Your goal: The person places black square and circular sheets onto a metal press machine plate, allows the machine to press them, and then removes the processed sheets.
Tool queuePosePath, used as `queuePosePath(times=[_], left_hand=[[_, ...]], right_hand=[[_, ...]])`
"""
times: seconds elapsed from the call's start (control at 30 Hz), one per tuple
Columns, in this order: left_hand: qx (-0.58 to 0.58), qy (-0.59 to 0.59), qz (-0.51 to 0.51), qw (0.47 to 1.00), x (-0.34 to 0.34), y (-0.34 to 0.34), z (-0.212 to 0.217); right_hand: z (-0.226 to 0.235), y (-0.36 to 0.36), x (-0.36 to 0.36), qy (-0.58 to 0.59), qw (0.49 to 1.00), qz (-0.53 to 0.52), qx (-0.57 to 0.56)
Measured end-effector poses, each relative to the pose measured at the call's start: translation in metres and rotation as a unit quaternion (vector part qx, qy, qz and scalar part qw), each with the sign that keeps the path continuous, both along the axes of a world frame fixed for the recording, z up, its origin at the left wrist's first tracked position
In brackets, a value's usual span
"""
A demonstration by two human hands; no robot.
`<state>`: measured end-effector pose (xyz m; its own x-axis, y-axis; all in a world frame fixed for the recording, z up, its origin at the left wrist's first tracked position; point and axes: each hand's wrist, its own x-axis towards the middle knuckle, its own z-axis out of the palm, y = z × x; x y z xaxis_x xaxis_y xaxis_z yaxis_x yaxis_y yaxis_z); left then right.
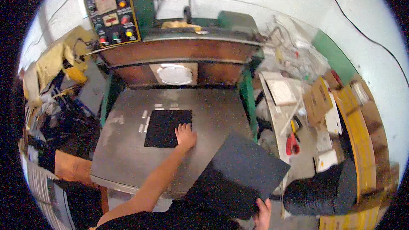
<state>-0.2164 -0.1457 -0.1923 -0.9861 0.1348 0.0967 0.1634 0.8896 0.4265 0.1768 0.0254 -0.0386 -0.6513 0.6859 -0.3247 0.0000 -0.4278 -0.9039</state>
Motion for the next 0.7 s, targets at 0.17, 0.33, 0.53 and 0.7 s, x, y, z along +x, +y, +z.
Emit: queuePosePath(times=[0.17, 0.33, 0.53, 0.7], left_hand=[[0.461, -0.075, -0.108, 0.877, 0.05, -0.046, 0.052], [0.519, -0.434, -0.209, 0.707, 0.121, -0.071, 0.154], [0.398, -0.475, -0.344, 0.706, 0.222, -0.034, 0.171], [0.454, -0.46, -0.385, 0.659, 0.248, 0.03, 0.142]], right_hand=[[-0.003, -0.03, 0.022, -0.056, 0.998, -0.011, -0.039], [-0.005, -0.054, 0.045, 0.015, 0.995, -0.049, -0.085], [-0.035, -0.05, 0.095, 0.002, 0.991, -0.104, -0.081], [-0.038, -0.022, 0.202, -0.063, 0.976, -0.196, -0.065]])
